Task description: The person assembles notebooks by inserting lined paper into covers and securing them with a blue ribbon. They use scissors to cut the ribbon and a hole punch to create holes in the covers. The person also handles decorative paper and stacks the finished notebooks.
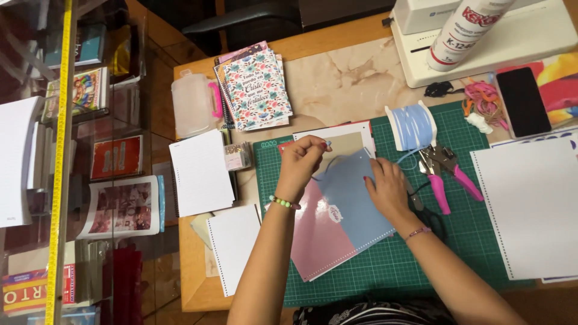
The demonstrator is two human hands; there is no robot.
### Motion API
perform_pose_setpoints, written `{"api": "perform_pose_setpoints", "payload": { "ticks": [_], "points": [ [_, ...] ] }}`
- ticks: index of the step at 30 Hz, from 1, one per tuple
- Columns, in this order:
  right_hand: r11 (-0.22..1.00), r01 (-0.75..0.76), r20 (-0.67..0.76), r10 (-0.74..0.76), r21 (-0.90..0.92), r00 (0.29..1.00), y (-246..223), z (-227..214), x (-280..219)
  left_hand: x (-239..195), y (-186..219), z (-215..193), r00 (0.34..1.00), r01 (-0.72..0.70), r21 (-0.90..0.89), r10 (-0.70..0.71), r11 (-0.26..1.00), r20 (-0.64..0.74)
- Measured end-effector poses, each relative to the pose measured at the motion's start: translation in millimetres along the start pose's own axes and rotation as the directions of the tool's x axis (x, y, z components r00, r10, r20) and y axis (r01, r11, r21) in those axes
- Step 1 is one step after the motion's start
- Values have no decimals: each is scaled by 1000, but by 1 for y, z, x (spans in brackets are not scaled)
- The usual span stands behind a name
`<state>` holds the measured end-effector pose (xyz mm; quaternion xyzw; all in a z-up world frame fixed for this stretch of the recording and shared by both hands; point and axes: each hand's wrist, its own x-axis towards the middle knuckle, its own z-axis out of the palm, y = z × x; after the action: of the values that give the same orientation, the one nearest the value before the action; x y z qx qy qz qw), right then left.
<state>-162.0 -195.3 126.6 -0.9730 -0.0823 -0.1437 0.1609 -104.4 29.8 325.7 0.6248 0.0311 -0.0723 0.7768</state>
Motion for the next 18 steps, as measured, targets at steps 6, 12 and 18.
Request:
{"api": "perform_pose_setpoints", "payload": {
  "ticks": [6,12,18],
  "points": [
    [997,-66,-17,66,-32,998,44,1,-38,2,-26,10,1000,-20,-12,20,1000,-9],
    [939,-273,474,342,-209,812,89,-27,-77,4,-53,8,998,31,-33,-33,999,-52],
    [919,-343,545,392,-194,741,80,-42,-57,2,-79,17,994,92,-58,-95,994,-52]
  ]
}}
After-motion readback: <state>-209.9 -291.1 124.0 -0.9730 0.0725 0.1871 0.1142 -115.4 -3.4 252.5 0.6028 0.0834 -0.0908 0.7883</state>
